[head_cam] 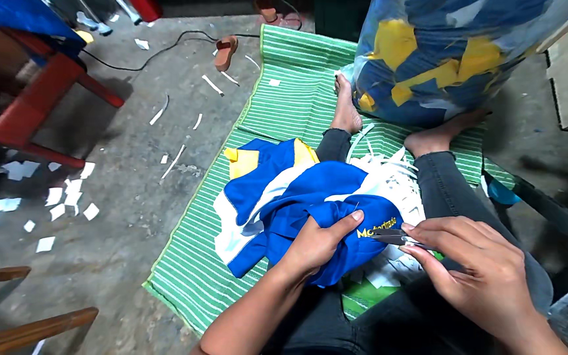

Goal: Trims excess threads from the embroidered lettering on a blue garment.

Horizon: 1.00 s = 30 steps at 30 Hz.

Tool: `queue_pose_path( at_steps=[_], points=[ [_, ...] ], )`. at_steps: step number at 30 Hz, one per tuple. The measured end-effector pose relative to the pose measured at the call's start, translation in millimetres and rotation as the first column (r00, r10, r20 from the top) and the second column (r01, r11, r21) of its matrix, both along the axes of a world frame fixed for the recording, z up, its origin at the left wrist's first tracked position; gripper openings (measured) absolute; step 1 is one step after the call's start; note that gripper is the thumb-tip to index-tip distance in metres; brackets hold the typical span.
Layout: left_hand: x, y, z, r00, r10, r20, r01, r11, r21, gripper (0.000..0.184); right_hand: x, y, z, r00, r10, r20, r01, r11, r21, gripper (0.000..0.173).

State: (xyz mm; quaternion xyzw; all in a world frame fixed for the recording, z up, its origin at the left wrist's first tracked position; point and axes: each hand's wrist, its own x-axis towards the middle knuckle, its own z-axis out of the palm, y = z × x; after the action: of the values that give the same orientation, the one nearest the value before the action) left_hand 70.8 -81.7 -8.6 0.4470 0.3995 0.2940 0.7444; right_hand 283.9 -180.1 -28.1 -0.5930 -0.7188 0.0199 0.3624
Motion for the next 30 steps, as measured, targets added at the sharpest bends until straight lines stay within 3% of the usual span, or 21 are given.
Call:
queue_pose_path(
  at_steps=[16,23,30],
  points=[
    [0.7,2.2,-0.3,1.0,0.002,0.014,-0.001,0.999,-0.04,0.01,-3.7,3.8,-16.5,0.999,0.007,-0.048,-0.003,0.997,0.08,0.023],
    [0.4,3.0,0.5,1.0,-0.01,0.009,0.01,1.0,-0.022,0.01,1.7,5.0,-11.3,0.991,0.039,-0.124,-0.042,0.999,-0.021,0.028],
    [0.5,2.6,-1.1,1.0,-0.021,-0.007,0.021,1.0,0.018,0.009,1.4,2.3,-5.6,0.997,0.013,-0.081,-0.013,1.0,0.001,0.027]
  ],
)
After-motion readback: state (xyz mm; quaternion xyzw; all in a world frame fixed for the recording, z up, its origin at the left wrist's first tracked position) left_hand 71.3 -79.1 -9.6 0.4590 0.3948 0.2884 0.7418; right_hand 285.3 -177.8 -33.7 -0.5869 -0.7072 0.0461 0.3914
